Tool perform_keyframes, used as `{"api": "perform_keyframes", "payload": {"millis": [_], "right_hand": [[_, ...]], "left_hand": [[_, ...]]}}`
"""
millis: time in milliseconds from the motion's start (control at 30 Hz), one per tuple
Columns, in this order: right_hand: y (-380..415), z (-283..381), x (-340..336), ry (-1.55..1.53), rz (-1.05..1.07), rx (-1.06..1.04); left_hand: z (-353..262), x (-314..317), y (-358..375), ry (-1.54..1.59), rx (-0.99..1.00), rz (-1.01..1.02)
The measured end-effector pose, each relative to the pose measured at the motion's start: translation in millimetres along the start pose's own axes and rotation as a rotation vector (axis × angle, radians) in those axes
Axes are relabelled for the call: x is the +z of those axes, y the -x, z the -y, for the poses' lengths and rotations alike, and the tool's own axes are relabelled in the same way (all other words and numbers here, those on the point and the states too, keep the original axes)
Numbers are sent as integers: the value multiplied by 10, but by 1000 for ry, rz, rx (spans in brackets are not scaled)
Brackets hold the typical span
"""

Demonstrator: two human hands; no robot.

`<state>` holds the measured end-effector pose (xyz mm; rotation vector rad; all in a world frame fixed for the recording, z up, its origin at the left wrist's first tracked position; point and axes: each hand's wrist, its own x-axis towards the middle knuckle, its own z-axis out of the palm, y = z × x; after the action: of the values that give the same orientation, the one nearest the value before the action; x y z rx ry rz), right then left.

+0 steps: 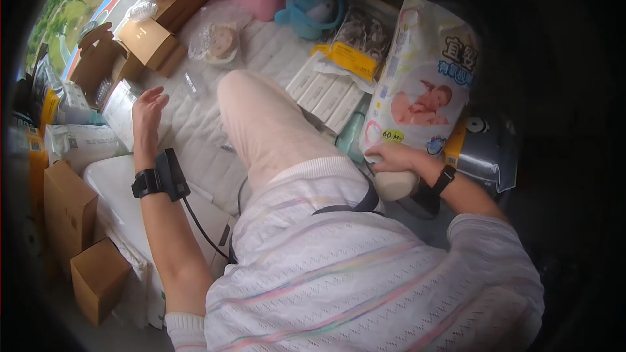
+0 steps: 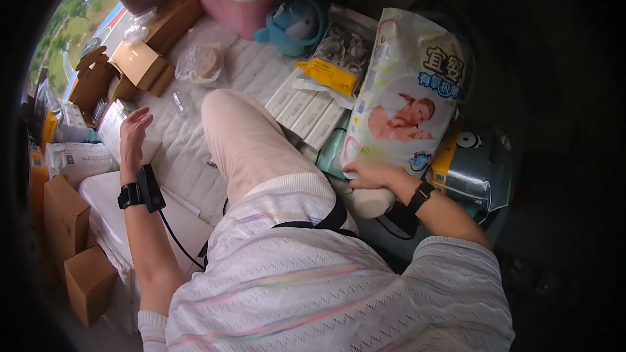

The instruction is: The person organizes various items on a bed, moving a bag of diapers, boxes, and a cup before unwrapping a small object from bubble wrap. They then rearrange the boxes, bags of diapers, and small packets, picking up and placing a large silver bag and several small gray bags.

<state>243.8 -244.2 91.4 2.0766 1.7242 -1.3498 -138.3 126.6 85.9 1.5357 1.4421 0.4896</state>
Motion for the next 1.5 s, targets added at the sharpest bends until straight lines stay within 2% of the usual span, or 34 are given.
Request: {"api": "perform_keyframes", "payload": {"millis": [33, 67, 133, 233, 300, 367, 400, 467, 633, 700, 733, 800, 933, 1000, 1133, 1267, 1367, 1433, 1500], "right_hand": [[-134, 106, 46, -63, -123, -7], [-275, 210, 86, -61, -125, -9], [-554, 350, 139, 59, 139, 150], [-814, -86, 721, 175, 205, 141], [-591, 72, 597, 198, 181, 177], [-441, 24, 540, 187, 115, 397], [-380, -83, 546, 187, 115, 398], [-279, -246, 563, 194, -45, 435], [-400, -346, 633, 101, -51, 555], [-569, -387, 729, -7, -219, 547], [-620, -450, 748, -6, -214, 543], [-665, -401, 681, 16, -462, 509], [-810, -308, 535, -13, -425, 523], [-895, -220, 427, -187, -416, 641], [-997, -336, 490, -78, -448, 621], [-802, -283, 581, 232, -14, 526], [-666, -255, 803, 348, 94, 443], [-639, -289, 869, 270, 174, 309], [-681, -428, 905, 197, 233, 297]], "left_hand": [[-83, 2, 24, 19, -4, -19], [-152, 10, 49, 42, -8, -41], [-143, -6, 49, 58, -9, -42], [-107, -29, 28, 71, -17, -42], [-43, -19, 21, 64, -27, -40], [-22, -10, -7, 58, -11, -34], [-28, -16, -14, 59, -12, -34], [-19, -27, -26, 63, -49, -29], [102, 17, -101, -39, -43, 37], [61, 3, -73, -49, -52, 51], [48, 8, -61, -44, -53, 49], [64, 29, -42, -40, -55, 52], [57, 12, -51, -38, -68, 46], [94, 6, -84, -39, -64, 48], [82, 42, -85, -15, -96, 58], [142, 58, -109, 49, -70, 12], [114, 49, -43, 33, -57, -15], [235, 47, -92, 54, -60, -24], [242, 47, -65, 34, -60, -13]]}}
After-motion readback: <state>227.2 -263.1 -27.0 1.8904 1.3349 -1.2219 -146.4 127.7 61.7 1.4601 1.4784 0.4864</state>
